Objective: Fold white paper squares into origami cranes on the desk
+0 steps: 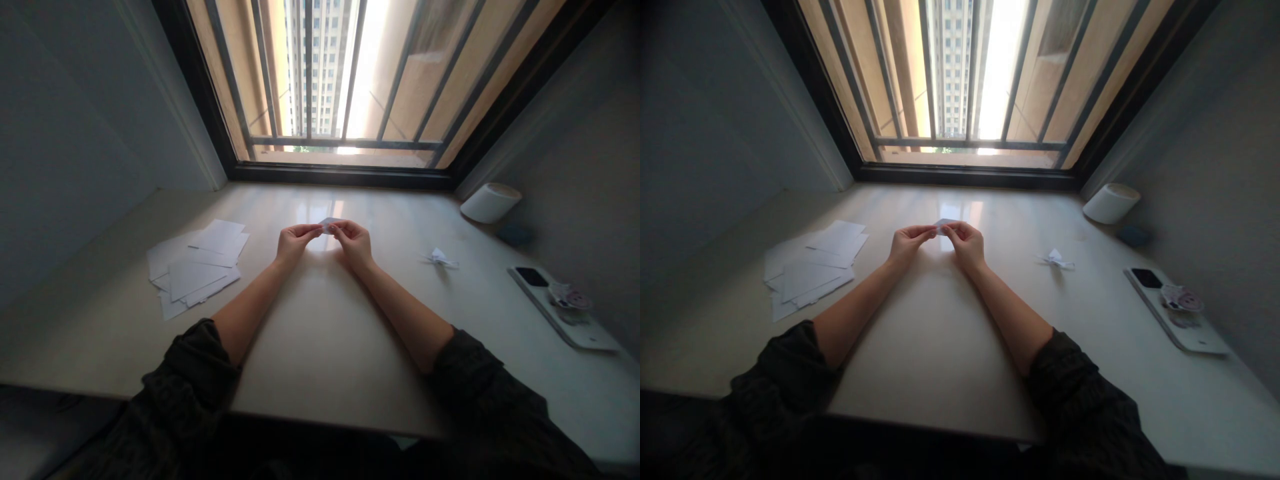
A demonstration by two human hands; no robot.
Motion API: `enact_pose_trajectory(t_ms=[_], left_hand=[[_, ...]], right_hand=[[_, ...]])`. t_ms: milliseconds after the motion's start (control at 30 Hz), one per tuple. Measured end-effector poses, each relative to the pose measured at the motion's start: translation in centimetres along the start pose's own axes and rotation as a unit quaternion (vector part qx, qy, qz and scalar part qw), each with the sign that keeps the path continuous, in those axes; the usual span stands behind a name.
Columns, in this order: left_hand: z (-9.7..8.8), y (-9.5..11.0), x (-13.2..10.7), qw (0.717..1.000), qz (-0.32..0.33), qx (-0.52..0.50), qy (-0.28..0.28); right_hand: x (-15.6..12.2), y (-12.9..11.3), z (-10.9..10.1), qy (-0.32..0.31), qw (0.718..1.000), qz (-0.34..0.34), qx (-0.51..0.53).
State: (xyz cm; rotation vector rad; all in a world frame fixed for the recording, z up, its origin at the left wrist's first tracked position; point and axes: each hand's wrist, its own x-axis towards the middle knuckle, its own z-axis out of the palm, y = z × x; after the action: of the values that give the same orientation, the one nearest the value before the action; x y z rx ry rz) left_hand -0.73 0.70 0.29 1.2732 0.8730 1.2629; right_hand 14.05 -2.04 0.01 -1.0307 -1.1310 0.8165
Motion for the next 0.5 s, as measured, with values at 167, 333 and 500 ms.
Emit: enact_pose_trajectory(t_ms=[167,333,500], left_hand=[[0.04,0.05,-0.09,1.000,0.005,0.002,0.007],[0.07,-0.19,-0.19,0.999,0.036,0.014,0.010],[0.07,-0.25,-0.18,0.999,0.029,0.006,0.017]], right_hand=[[0.02,0.00,-0.01,0.002,1.000,-0.001,0.001],[0.00,-0.19,-0.05,0.019,0.999,0.027,0.002],[-0.13,-0.71,0.13,0.022,0.999,0.027,0.018]])
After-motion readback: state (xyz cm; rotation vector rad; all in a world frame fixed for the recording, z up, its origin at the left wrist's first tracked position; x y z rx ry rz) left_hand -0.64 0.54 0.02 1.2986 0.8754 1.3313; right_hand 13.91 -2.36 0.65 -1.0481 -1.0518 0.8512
